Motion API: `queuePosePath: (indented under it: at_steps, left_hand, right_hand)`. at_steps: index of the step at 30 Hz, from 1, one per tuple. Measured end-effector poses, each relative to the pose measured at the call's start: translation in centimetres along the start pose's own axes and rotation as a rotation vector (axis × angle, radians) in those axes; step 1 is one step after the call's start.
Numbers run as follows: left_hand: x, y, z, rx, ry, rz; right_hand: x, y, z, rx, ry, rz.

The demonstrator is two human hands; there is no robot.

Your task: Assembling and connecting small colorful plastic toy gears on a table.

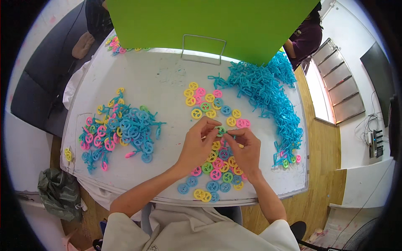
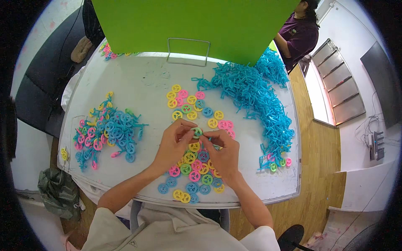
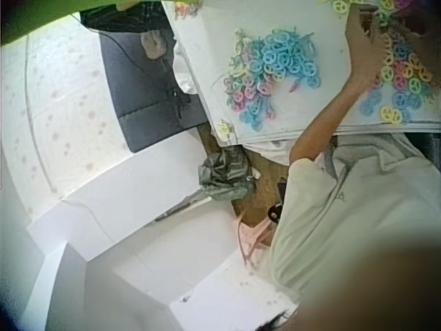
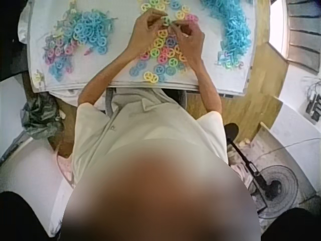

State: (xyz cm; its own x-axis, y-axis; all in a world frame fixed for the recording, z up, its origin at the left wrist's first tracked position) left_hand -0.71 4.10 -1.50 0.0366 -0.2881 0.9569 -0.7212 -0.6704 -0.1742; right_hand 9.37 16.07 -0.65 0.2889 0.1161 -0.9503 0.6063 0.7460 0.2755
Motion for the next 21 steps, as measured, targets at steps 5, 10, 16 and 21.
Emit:
queuePosePath:
  at_steps: [5, 10, 16, 21]
  left_hand:
    - [0.6, 0.7, -0.8, 0.051, 0.12, 0.213]
    - [-0.4, -0.2, -0.7, -0.144, 0.124, 0.056]
    - [0.4, 2.9, -5.0, 0.13, -0.571, -1.081]
    - [-1.4, 2.7, -5.8, -0.034, -0.515, -1.089]
  right_hand:
    - [-1.3, 0.3, -0.1, -0.424, -0.173, -0.464]
    - [0.5, 1.2, -0.7, -0.339, 0.275, 0.188]
    - [-0.6, 2.4, -1.3, -0.156, 0.09, -0.116]
    - [-0.5, 1.9, -1.3, -0.114, 0.072, -0.207]
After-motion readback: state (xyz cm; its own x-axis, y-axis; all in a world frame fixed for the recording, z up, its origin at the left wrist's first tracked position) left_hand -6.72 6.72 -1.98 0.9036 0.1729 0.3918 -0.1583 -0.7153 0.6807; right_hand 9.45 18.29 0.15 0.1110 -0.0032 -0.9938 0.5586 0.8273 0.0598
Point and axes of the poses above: each hand's wrist, its own z-axis away from the middle knuckle, its own y-axis out of the back of the hand, x = y × z, the point moved 4 cm from there along -z, towards the middle knuckle, and after that the axes turned 15 degrees about -y, right-handed, at the moved point
